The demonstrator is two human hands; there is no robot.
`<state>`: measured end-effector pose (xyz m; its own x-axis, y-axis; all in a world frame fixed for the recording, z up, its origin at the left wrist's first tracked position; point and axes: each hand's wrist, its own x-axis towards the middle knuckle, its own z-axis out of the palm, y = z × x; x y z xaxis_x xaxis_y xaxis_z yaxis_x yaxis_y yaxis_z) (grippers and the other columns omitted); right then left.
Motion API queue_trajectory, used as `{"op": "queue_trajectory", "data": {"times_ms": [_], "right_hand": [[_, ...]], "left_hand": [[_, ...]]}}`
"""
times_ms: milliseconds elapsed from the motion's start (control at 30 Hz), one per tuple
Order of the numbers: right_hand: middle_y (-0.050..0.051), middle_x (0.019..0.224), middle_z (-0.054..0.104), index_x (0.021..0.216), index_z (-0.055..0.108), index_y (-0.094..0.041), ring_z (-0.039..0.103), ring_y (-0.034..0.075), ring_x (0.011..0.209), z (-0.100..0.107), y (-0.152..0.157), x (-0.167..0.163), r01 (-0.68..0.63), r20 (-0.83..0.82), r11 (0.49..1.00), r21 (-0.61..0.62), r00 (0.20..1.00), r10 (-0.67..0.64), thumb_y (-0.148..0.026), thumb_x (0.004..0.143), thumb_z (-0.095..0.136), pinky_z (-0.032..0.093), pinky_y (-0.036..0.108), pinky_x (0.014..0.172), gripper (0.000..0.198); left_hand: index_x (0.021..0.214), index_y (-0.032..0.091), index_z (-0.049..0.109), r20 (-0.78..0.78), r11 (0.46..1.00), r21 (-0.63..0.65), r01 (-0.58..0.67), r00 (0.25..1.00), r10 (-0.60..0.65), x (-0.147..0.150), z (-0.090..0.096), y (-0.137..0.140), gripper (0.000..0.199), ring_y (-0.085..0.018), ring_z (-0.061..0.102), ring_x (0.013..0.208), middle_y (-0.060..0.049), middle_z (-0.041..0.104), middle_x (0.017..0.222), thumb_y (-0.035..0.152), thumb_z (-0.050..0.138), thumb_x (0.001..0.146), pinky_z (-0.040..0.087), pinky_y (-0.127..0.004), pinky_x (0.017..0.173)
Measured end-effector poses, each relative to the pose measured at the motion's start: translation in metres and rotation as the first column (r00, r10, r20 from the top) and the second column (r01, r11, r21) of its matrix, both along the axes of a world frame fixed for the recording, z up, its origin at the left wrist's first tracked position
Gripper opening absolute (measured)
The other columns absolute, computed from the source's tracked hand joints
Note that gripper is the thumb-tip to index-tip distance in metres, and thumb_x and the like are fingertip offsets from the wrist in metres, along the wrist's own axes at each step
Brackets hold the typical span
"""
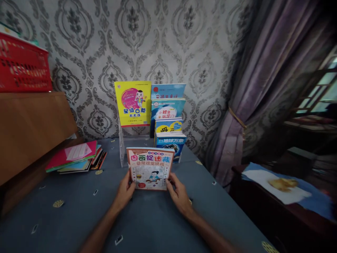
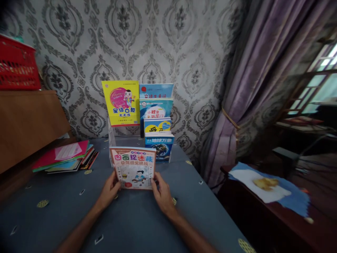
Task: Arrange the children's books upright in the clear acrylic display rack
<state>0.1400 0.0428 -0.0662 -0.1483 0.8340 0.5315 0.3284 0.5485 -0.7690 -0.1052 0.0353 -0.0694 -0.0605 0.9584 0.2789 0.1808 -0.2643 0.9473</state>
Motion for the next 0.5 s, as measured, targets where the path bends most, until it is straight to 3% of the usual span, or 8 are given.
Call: {"op": "queue_trajectory", "data": {"times_ms": [100, 267, 500], "right_hand": [[0.008, 0.105, 0.072, 0.113, 0.061, -0.021, 0.067, 0.022, 0.092, 0.001, -0.004, -0.002, 0.000, -0.009, 1.000, 0.020, 1.000, 0.000, -0.033, 0.099, 0.044, 0.053, 0.033, 0.082, 0.025], [0.005, 0.097, 0.069, 0.110, 0.062, -0.021, 0.064, 0.019, 0.086, 0.003, -0.005, -0.002, -0.002, -0.019, 1.000, 0.030, 1.000, 0.003, -0.027, 0.098, 0.043, 0.051, 0.030, 0.078, 0.023], [0.006, 0.098, 0.069, 0.111, 0.063, -0.022, 0.064, 0.021, 0.088, 0.008, -0.012, 0.000, -0.009, -0.012, 1.000, -0.016, 1.000, 0.008, -0.032, 0.099, 0.043, 0.051, 0.032, 0.080, 0.026]], "left_hand": [[0.131, 0.012, 0.054, 0.001, 1.000, -0.018, -0.023, 1.000, 0.023, -0.001, 0.001, -0.003, 0.063, -0.027, 0.066, 0.114, -0.015, 0.067, 0.130, 0.042, 0.059, 0.076, 0.054, -0.038, 0.094], [0.121, 0.015, 0.057, -0.045, 0.997, -0.065, -0.042, 0.998, 0.039, -0.006, 0.001, -0.001, 0.062, -0.030, 0.068, 0.107, -0.014, 0.072, 0.118, 0.053, 0.064, 0.072, 0.058, -0.038, 0.083], [0.119, 0.018, 0.058, -0.042, 0.999, -0.038, -0.028, 0.999, 0.026, 0.001, 0.009, -0.005, 0.048, -0.024, 0.069, 0.100, -0.008, 0.074, 0.112, 0.041, 0.062, 0.076, 0.057, -0.036, 0.086]]}}
